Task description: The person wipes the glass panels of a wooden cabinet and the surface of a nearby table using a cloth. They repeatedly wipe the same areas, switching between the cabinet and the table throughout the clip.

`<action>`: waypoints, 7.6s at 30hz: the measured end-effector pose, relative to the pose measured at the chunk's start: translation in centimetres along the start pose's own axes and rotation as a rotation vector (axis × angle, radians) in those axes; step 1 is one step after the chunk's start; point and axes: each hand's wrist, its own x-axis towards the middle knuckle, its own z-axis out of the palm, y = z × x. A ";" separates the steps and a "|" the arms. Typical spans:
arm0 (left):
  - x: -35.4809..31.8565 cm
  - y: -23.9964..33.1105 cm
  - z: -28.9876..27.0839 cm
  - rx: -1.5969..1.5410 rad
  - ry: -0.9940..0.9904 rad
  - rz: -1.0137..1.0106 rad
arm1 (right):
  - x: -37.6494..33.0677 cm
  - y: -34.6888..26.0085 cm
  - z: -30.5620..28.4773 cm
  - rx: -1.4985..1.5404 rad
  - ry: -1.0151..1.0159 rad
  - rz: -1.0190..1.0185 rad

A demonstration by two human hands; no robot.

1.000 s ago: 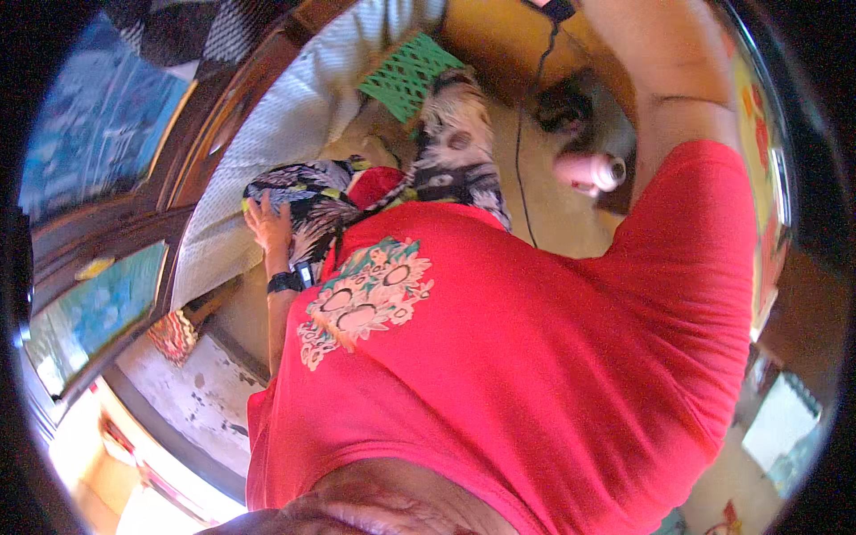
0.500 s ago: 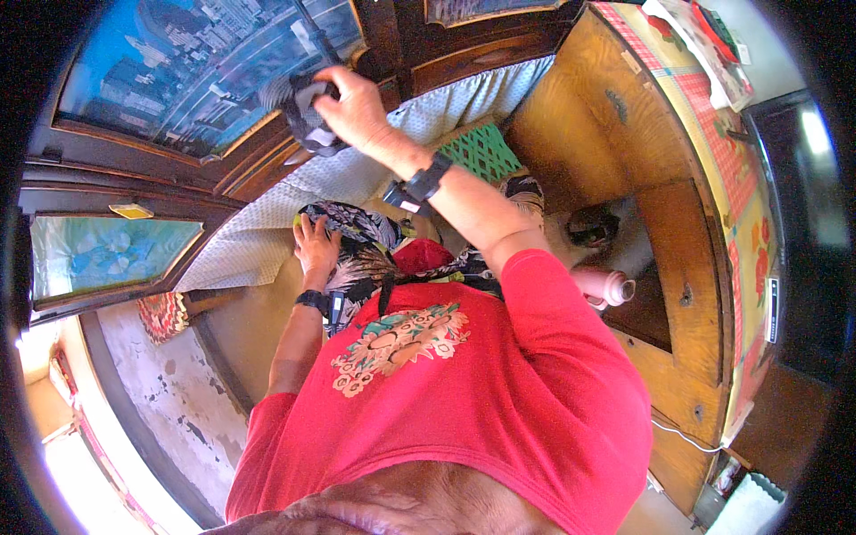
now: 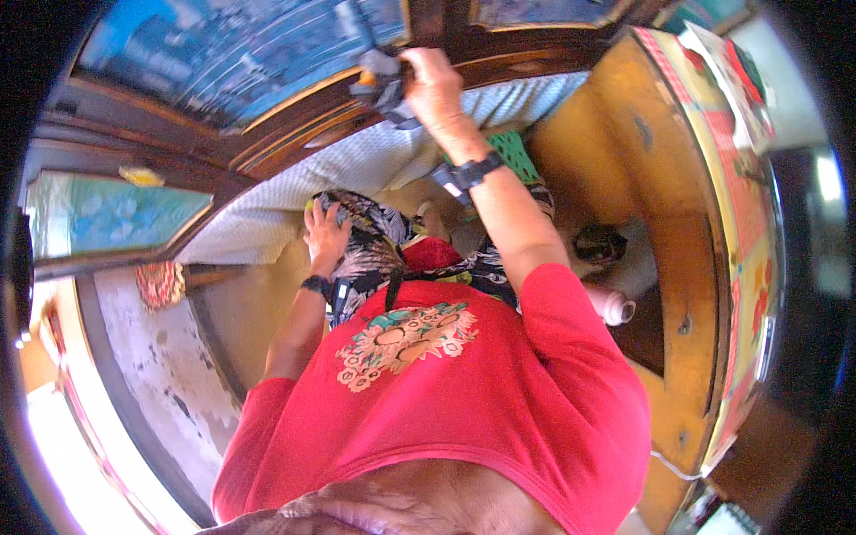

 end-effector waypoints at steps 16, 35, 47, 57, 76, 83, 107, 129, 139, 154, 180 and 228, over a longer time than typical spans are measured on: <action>-0.1 0.7 -0.8 -0.038 -0.014 -0.001 | -5.7 -3.4 5.3 0.211 -0.112 0.532; 0.0 -0.5 0.2 -0.127 0.074 -0.002 | -6.5 4.5 4.4 0.269 0.008 0.790; -0.2 0.4 -1.0 -0.141 0.040 0.015 | -5.6 2.1 4.5 0.404 0.020 0.756; 0.0 -0.5 0.5 -0.238 0.141 0.052 | -8.0 -10.3 13.9 0.393 -0.383 0.552; 0.7 -1.1 0.8 -0.258 0.108 0.057 | 3.0 -13.7 5.7 0.558 0.009 0.396; 0.7 -0.7 0.7 -0.240 0.080 0.037 | 7.0 -7.4 -0.2 -0.039 0.291 0.061; 0.7 -0.8 1.1 -0.245 0.076 0.014 | 5.3 -1.1 -1.6 0.122 0.232 0.369; 0.7 -1.0 1.4 -0.242 0.107 0.046 | 6.0 1.8 -3.4 -0.088 0.212 0.355; 0.5 -0.8 1.3 -0.212 0.068 0.057 | -6.4 4.2 -2.1 -0.347 -0.628 0.619; -3.4 10.3 -6.1 -0.786 0.036 0.766 | -12.1 -4.7 -5.8 0.829 -0.917 1.119; 5.1 6.7 -36.9 0.039 1.397 0.412 | -27.8 6.7 -19.3 -0.583 -0.869 0.533; -20.4 19.4 -34.5 -1.816 0.060 1.971 | -9.7 -1.9 -46.2 -0.462 0.097 0.559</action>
